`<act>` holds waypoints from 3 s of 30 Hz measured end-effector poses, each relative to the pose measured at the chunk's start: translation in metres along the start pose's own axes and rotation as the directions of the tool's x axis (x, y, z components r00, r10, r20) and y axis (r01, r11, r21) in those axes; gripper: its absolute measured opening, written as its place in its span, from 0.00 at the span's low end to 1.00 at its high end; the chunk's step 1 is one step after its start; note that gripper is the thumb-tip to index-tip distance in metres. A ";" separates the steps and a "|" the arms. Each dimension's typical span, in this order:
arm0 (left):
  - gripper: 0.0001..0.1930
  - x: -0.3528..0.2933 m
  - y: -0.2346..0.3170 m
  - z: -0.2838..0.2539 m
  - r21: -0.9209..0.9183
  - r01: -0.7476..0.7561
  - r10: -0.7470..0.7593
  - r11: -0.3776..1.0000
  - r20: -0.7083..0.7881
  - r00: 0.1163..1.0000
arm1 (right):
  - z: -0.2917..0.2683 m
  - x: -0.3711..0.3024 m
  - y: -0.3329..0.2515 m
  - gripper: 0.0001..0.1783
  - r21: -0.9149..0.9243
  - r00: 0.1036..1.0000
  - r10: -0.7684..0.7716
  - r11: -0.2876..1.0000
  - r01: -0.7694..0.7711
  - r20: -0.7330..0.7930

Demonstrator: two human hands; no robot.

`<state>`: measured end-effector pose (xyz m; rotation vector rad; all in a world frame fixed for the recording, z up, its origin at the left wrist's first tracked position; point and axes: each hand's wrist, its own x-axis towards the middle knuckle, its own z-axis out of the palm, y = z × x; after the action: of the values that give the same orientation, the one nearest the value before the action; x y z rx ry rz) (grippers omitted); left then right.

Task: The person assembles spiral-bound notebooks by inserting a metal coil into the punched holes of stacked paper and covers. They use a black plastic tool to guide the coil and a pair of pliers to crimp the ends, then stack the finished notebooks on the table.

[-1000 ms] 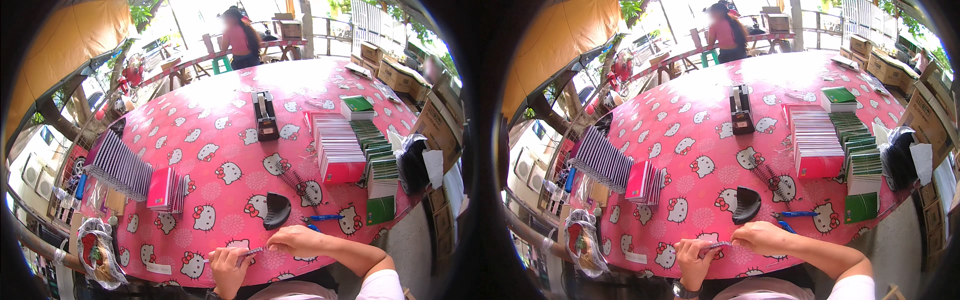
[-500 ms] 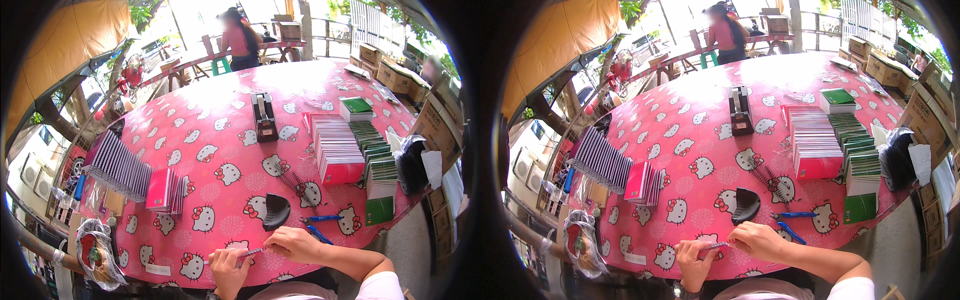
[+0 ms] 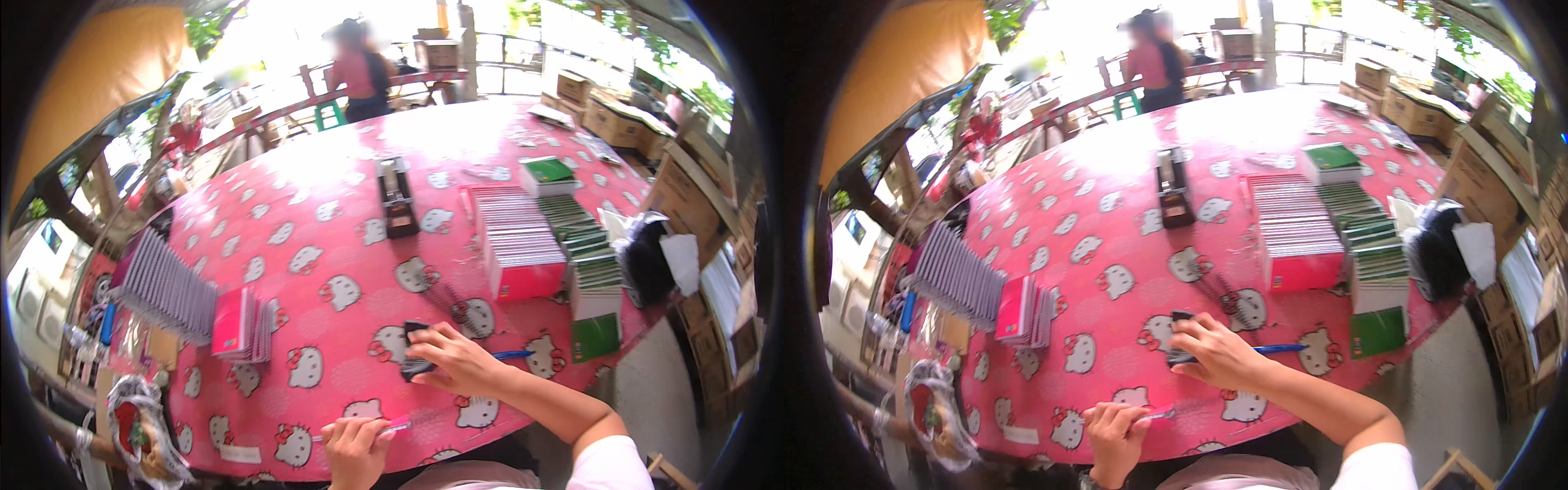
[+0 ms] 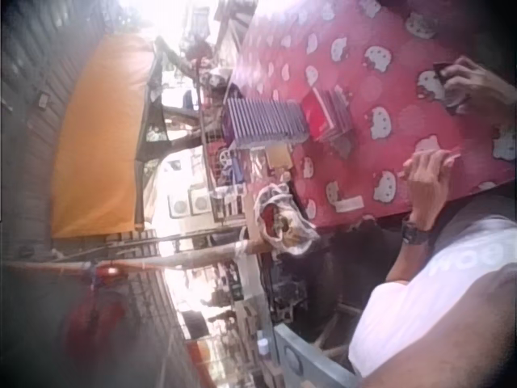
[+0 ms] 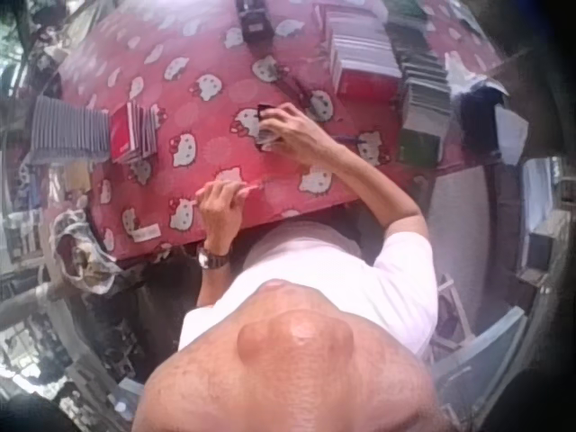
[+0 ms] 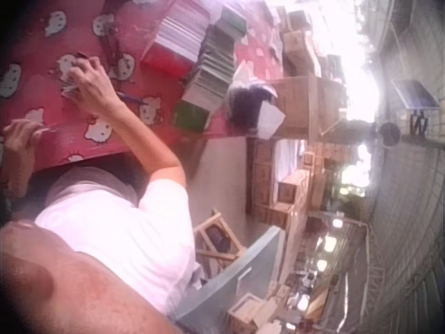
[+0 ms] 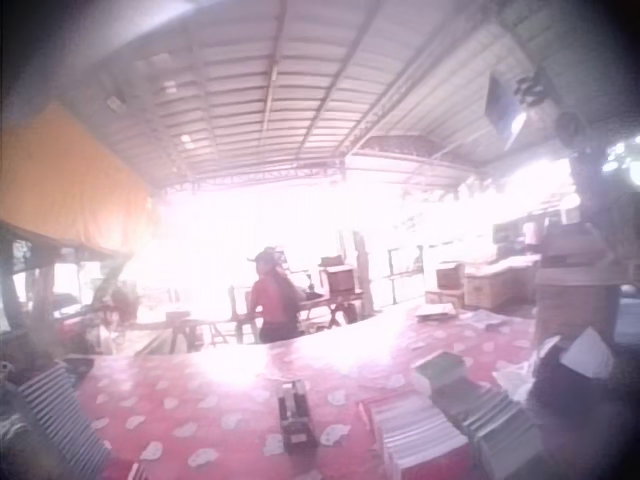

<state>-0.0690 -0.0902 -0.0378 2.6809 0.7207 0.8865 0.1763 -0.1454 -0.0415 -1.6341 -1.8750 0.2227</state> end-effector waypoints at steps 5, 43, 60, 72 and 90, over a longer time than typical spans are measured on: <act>0.14 -0.013 -0.010 -0.002 -0.089 0.022 -0.016 0.996 0.073 0.997 | 0.022 0.006 0.027 0.43 -0.264 0.987 0.086 0.963 -0.047 0.137; 0.12 0.013 -0.034 -0.003 -0.011 0.049 -0.050 0.999 -0.049 0.998 | 0.022 0.027 0.003 0.33 0.530 0.939 0.006 0.824 -0.199 0.344; 0.12 0.017 -0.042 0.005 -0.047 0.094 -0.096 0.994 -0.054 0.994 | 0.018 0.034 -0.003 0.31 0.807 0.926 -0.079 0.522 -0.276 0.368; 0.29 -0.018 -0.064 0.040 -0.848 0.325 -0.528 0.419 0.064 0.847 | 0.021 0.046 -0.012 0.28 0.841 0.895 -0.083 0.388 -0.377 0.439; 0.19 -0.022 -0.068 0.050 -0.887 0.285 -0.442 0.364 0.105 0.891 | 0.029 0.063 -0.022 0.25 0.617 0.915 0.055 0.722 -0.313 0.400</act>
<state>-0.0798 -0.0466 -0.1128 1.4174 0.5894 0.9682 0.1405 -0.0837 -0.0310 -1.3014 -1.5680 1.2188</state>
